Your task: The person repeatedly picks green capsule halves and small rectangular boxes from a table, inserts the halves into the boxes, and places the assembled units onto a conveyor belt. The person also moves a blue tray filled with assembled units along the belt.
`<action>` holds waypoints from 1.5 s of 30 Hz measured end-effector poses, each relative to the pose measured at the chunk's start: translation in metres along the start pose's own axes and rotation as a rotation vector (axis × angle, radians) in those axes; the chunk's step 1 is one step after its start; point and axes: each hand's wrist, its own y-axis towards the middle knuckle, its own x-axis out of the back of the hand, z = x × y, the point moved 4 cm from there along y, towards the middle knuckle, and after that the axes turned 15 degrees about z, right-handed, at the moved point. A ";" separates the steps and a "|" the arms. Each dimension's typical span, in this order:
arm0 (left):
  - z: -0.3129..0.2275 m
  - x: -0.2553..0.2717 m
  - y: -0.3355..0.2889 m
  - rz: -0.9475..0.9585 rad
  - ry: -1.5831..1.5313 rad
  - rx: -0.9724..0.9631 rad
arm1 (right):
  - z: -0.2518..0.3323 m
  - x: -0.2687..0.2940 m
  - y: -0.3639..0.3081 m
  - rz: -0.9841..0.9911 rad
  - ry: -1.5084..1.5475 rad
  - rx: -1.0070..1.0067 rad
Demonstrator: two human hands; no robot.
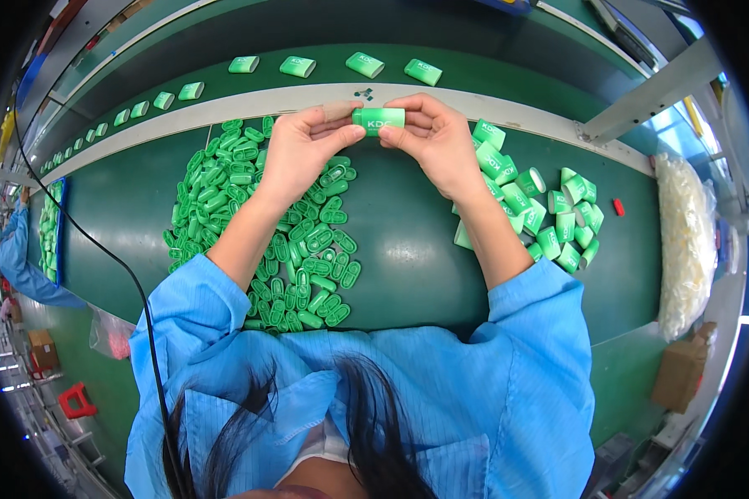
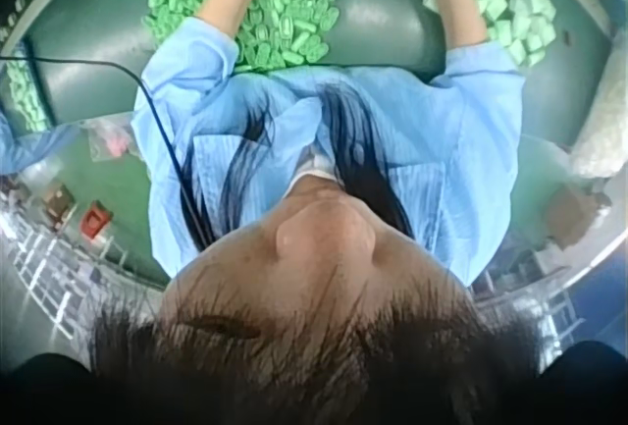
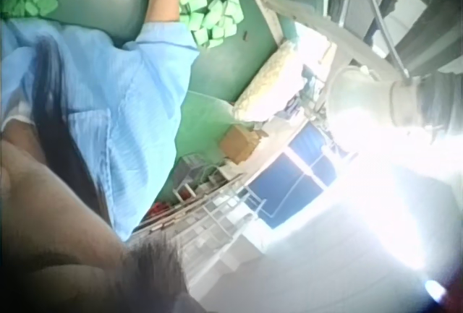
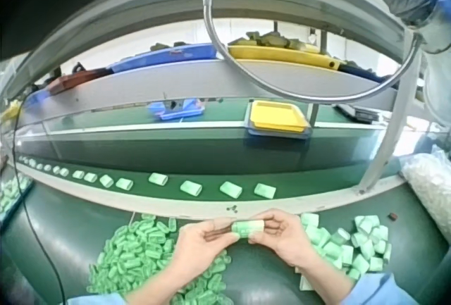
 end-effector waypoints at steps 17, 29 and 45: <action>-0.001 -0.002 -0.003 -0.011 0.165 0.023 | 0.009 0.000 -0.002 0.003 -0.141 -0.003; -0.015 -0.030 -0.018 -0.196 0.533 -0.125 | 0.011 -0.016 -0.010 -0.138 -0.249 0.128; -0.004 0.066 -0.004 0.002 1.354 0.027 | -0.020 0.112 0.056 -0.374 -0.396 -0.271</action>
